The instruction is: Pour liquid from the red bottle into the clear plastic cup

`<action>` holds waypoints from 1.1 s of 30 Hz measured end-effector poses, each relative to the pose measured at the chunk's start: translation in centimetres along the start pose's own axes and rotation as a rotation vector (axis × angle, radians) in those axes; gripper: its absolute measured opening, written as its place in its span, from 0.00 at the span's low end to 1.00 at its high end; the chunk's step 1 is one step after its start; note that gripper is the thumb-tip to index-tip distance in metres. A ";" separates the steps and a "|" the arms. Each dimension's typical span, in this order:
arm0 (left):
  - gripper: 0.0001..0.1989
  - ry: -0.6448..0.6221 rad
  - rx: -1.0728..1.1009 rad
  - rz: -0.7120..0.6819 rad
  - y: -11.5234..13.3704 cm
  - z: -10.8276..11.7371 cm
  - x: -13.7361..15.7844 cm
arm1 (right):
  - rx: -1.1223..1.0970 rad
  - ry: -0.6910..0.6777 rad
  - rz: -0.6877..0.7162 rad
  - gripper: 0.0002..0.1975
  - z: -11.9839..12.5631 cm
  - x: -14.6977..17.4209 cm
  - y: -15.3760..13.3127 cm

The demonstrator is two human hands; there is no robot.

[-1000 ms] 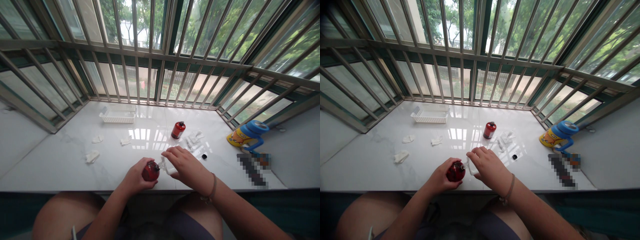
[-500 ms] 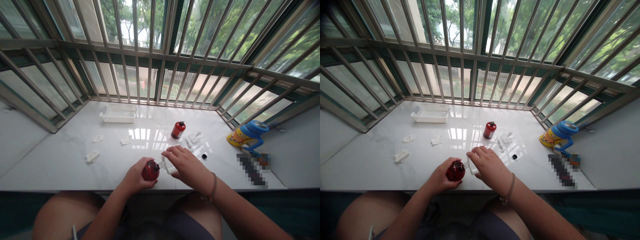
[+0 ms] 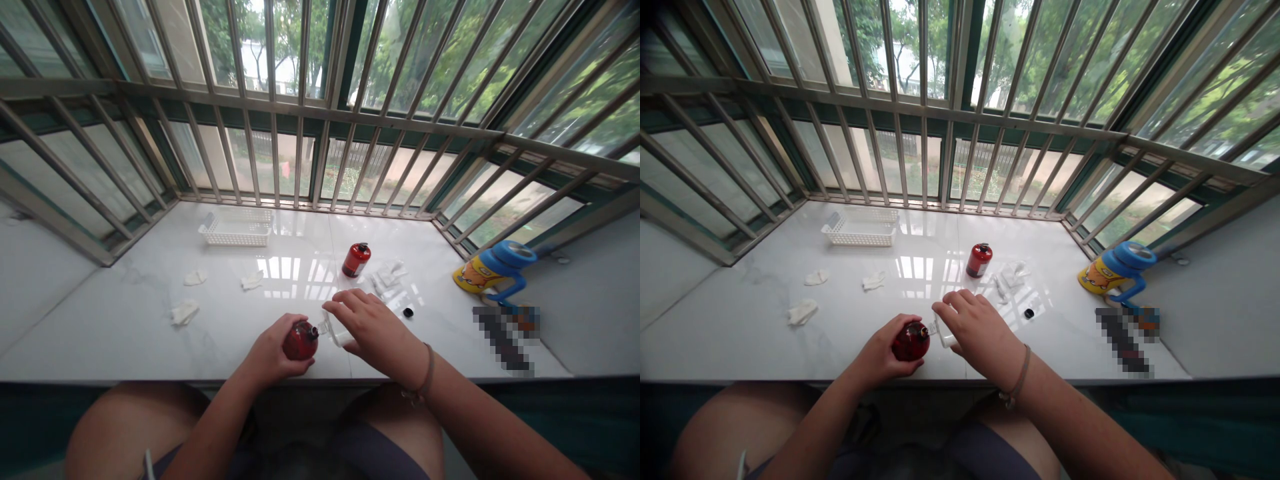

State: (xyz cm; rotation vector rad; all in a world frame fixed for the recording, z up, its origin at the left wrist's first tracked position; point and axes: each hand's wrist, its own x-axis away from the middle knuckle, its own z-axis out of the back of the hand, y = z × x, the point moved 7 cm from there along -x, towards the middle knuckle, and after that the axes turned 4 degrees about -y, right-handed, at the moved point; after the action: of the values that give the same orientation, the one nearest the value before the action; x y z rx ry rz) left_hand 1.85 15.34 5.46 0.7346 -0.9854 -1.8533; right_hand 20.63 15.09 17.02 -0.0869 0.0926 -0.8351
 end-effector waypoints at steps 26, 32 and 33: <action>0.36 -0.001 0.034 -0.005 -0.1 0.0 0.1 | 0.070 0.023 0.013 0.37 0.3 -0.2 -0.3; 0.36 -0.001 0.036 -0.004 -0.3 0.0 0.2 | 0.116 0.070 0.031 0.38 0.4 -0.1 -0.5; 0.36 -0.001 0.037 -0.002 -0.4 0.0 0.2 | 0.121 0.077 0.033 0.38 0.4 -0.1 -0.5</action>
State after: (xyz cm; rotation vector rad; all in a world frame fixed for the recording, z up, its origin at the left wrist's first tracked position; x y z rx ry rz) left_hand 1.59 15.28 5.15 0.7571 -1.0220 -1.8412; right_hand 20.22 14.83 17.48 0.0608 0.1157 -0.8095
